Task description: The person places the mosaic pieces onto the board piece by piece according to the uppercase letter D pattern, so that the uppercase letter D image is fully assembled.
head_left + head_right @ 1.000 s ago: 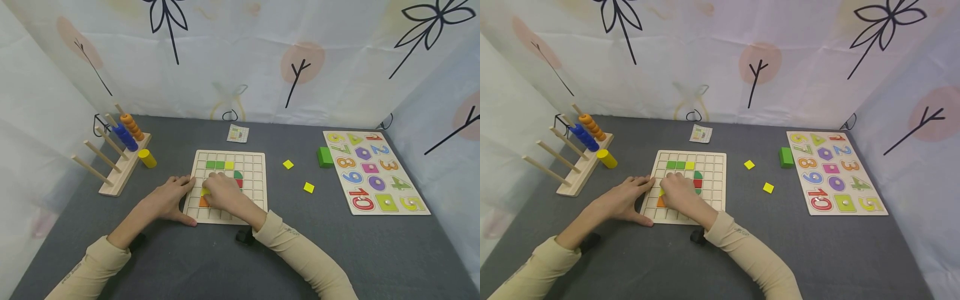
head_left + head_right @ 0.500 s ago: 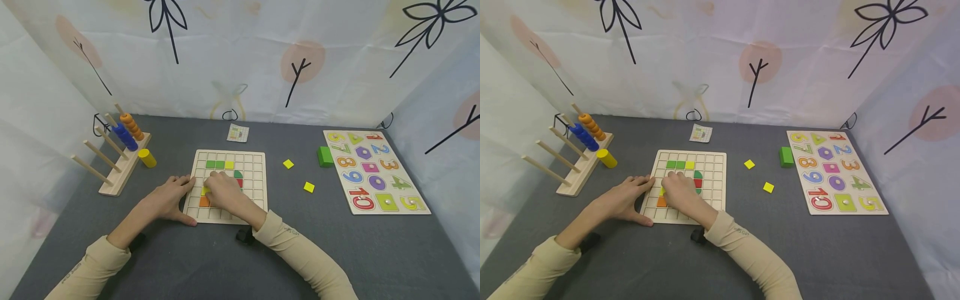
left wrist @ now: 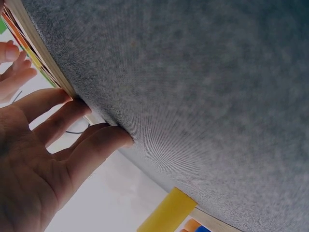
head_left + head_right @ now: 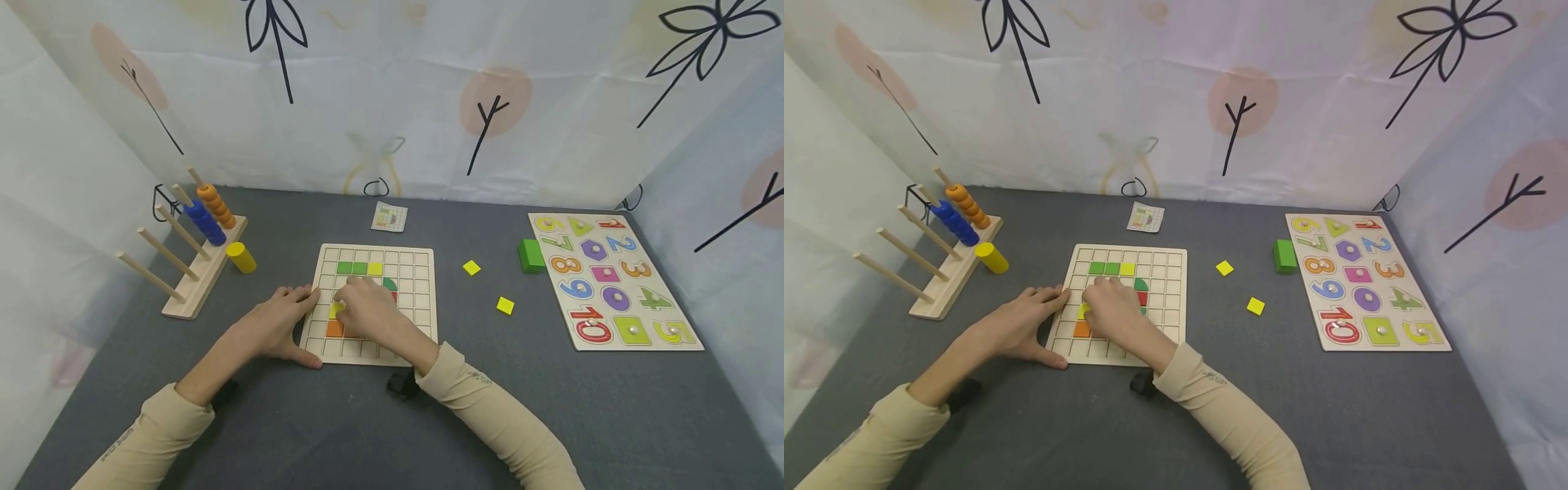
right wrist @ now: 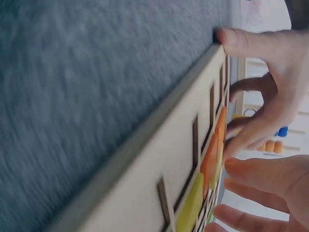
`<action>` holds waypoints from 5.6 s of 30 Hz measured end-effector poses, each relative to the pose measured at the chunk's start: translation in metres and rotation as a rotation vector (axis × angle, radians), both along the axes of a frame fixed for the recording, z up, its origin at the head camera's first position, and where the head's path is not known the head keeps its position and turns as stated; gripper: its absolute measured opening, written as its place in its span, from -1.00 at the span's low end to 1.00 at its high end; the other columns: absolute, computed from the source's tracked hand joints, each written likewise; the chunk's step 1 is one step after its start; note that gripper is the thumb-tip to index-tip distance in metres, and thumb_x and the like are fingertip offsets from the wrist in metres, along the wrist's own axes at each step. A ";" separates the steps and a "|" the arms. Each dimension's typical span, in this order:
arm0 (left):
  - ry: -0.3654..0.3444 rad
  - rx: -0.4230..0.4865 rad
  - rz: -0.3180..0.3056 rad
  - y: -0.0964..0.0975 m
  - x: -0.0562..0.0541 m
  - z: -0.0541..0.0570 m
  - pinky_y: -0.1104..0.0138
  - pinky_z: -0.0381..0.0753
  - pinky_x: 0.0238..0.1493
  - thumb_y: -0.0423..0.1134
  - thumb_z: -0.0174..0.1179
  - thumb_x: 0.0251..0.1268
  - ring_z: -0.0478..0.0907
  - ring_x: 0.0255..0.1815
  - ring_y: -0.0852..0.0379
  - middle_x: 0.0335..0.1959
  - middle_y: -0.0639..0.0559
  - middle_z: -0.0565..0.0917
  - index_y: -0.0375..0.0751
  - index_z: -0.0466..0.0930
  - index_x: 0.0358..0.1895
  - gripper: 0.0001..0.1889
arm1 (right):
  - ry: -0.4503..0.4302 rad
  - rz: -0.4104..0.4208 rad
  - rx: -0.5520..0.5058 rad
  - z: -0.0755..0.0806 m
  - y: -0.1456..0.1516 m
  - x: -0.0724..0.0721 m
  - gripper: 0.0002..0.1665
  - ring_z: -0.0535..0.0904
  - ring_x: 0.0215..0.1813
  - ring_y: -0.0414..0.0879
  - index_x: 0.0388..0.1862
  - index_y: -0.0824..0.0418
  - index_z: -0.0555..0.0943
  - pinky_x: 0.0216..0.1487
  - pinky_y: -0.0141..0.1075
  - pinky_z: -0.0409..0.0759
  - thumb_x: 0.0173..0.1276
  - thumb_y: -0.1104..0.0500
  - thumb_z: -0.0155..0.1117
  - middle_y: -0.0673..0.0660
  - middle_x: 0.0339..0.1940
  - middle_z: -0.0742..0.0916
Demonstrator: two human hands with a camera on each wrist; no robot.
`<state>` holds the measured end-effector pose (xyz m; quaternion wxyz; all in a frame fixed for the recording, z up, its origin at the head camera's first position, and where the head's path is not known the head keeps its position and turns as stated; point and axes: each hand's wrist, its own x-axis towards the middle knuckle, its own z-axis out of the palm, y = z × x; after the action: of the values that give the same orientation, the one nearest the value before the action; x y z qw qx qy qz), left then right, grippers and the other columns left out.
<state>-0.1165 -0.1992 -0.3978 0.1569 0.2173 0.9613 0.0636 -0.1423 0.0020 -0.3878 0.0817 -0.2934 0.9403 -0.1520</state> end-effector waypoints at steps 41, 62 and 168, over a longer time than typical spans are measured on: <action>0.011 -0.035 0.008 0.001 0.000 -0.002 -0.30 0.53 0.26 0.54 0.48 -0.27 0.29 0.50 -0.48 0.56 -0.34 0.30 -0.33 0.21 0.57 0.37 | -0.049 -0.474 -0.050 0.021 0.160 -0.061 -0.46 0.63 0.23 0.26 0.35 0.21 0.59 -0.07 0.09 0.71 0.44 0.09 0.34 0.36 0.27 0.66; 0.013 -0.022 0.004 0.001 0.001 -0.003 -0.32 0.55 0.21 0.52 0.49 -0.27 0.31 0.48 -0.46 0.56 -0.37 0.29 -0.33 0.22 0.57 0.36 | -0.150 -0.504 0.040 0.005 0.187 -0.063 -0.51 0.69 0.12 0.27 0.24 0.33 0.65 0.01 0.12 0.69 0.43 0.12 0.37 0.38 0.20 0.72; 0.020 0.001 -0.016 -0.001 0.001 0.000 -0.30 0.60 0.16 0.50 0.50 -0.27 0.34 0.44 -0.47 0.54 -0.40 0.32 -0.35 0.23 0.56 0.36 | -0.032 -0.007 -0.029 -0.004 -0.006 -0.019 -0.71 0.69 0.02 -0.03 0.09 0.16 0.78 -0.26 -0.36 0.65 0.43 0.27 0.31 0.11 0.05 0.78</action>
<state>-0.1153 -0.2006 -0.3981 0.1478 0.2259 0.9610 0.0608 -0.1615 -0.0044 -0.3913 0.0918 -0.2890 0.9375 -0.1704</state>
